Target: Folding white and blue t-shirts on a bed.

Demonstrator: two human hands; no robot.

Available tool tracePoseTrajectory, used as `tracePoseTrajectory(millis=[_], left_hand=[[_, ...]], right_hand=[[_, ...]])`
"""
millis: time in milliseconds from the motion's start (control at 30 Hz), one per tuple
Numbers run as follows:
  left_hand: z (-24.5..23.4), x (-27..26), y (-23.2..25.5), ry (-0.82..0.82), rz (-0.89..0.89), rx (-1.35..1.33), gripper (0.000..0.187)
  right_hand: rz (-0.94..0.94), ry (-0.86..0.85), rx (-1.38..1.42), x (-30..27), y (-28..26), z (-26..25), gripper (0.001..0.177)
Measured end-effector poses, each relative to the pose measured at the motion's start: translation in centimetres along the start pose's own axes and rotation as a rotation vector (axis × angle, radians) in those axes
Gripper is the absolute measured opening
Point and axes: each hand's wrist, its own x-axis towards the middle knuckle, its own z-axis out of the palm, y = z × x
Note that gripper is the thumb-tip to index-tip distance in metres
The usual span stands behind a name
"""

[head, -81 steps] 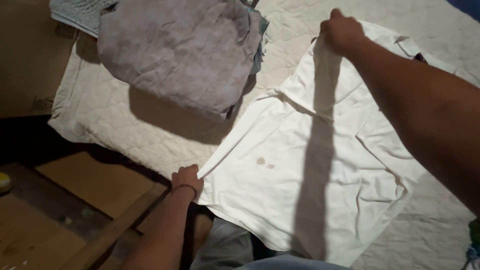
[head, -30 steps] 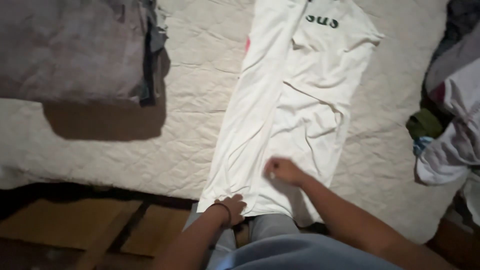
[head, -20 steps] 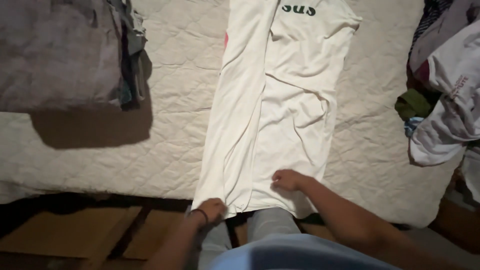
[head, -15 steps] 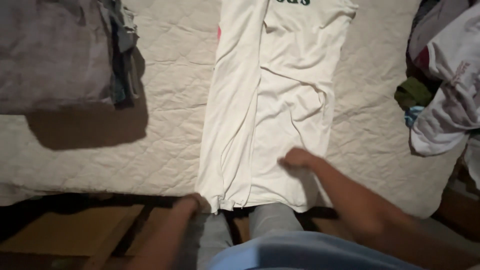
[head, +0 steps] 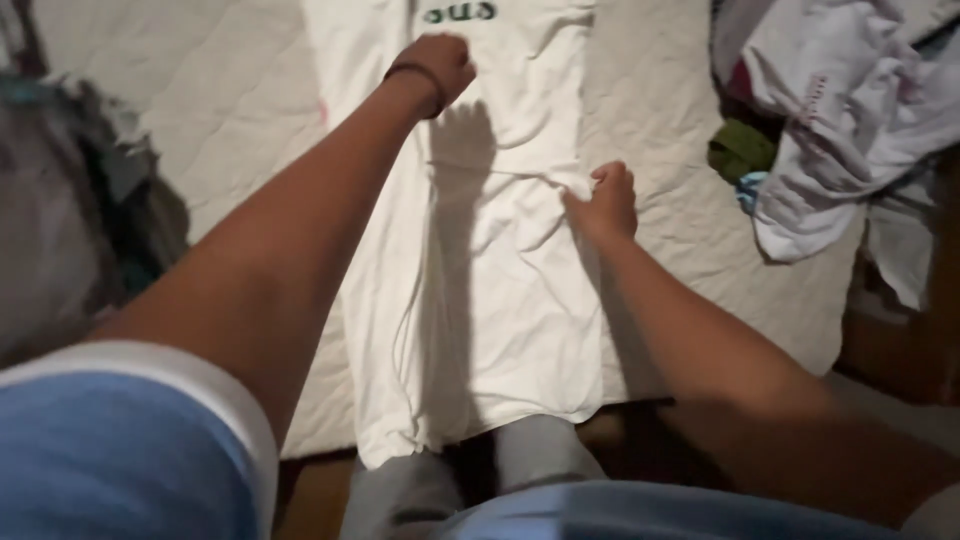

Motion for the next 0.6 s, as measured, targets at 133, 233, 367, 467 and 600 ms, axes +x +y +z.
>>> tracePoseTrajectory(millis=[133,233,367,467,600], left_hand=[[2.3,6.2,5.2,0.025,0.116,-0.106,0.025],[5.5,10.2,8.0,0.059,0.165,-0.115,0.030],[8.0,13.0,11.6,0.035,0.168,-0.141,0.056],[7.1,14.2,14.6,-0.126,0.024,0.019,0.057],[11.5,19.4,12.0,-0.138,0.012,0.196,0.055]], right_hand=[[0.169,-0.215,0.124,-1.7,5.1,0.6,0.073],[0.282,-0.403,0.160,-3.5,8.0,0.0,0.064],[0.236,-0.611,0.031,-6.4,15.4,1.8,0.054],[0.163,-0.748,-0.041,-8.1,19.7,3.3,0.048],[0.137,-0.871,-0.106,-10.7,22.7,3.6,0.045]])
